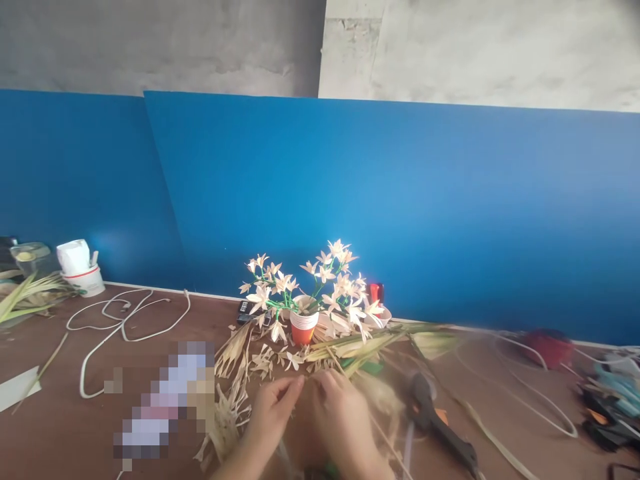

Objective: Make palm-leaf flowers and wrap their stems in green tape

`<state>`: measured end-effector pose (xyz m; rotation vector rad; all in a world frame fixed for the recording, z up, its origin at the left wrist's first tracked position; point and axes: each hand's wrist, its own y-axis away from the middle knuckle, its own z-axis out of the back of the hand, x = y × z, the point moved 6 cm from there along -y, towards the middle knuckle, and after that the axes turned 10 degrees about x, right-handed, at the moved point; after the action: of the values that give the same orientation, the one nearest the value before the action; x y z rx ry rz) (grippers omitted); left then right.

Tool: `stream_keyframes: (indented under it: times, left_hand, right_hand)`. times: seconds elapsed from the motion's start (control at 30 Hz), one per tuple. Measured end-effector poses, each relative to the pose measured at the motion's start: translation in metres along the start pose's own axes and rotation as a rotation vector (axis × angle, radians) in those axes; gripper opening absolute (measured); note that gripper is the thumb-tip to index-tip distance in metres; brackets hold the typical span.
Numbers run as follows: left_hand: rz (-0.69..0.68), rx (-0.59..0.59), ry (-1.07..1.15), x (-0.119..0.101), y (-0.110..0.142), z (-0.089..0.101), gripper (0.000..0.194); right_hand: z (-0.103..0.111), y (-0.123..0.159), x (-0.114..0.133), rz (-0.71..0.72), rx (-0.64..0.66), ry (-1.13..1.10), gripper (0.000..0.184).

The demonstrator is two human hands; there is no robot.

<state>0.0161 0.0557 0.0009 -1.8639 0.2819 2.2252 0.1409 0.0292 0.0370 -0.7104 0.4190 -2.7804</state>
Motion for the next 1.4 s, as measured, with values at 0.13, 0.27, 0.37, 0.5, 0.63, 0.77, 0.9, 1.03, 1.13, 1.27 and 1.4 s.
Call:
stream_keyframes:
  times: [0.13,0.27,0.37,0.5,0.63,0.77,0.9,1.03,1.13,1.27,1.4]
  left_hand:
    - [0.109,-0.076,0.187,0.011,-0.002,0.005,0.037]
    - [0.185,-0.037,0.186,0.007,-0.001,0.009,0.03]
    - [0.146,0.132,0.054,-0.003,-0.002,0.005,0.029]
    - [0.053,0.365,-0.085,-0.015,0.004,-0.006,0.027]
    - [-0.026,0.244,-0.333,-0.019,0.006,0.0,0.015]
    - [-0.312,0.071,-0.522,-0.035,0.011,0.005,0.018]
    - [-0.519,0.019,-0.489,-0.049,0.022,0.008,0.018]
    - [-0.545,0.175,-0.384,-0.055,0.026,0.0,0.024]
    - [-0.484,0.151,-0.34,-0.053,0.022,0.0,0.022]
    - [-0.28,-0.023,-0.289,-0.038,0.012,0.008,0.016]
    - [-0.15,0.01,-0.149,-0.025,0.008,0.006,0.013]
  right_hand:
    - [-0.015,0.005,0.013,0.165,0.081,-0.02,0.02]
    - [-0.009,0.0,0.005,0.12,0.106,-0.179,0.017]
    - [-0.001,-0.005,0.001,0.098,0.132,-0.378,0.012]
    - [-0.001,-0.007,-0.002,-0.001,0.191,-0.595,0.01]
    - [-0.013,-0.007,-0.011,-0.134,0.232,-0.575,0.013]
    - [-0.027,-0.008,-0.024,-0.313,0.3,-0.789,0.018]
    - [-0.041,0.001,-0.02,-0.414,0.644,-1.211,0.031]
    - [-0.038,0.007,-0.013,-0.366,0.811,-1.326,0.033]
    - [-0.036,0.005,-0.015,-0.374,0.746,-1.255,0.028]
    - [-0.021,-0.007,-0.02,-0.316,0.38,-0.92,0.008]
    - [-0.019,-0.008,-0.014,-0.271,0.336,-0.869,0.008]
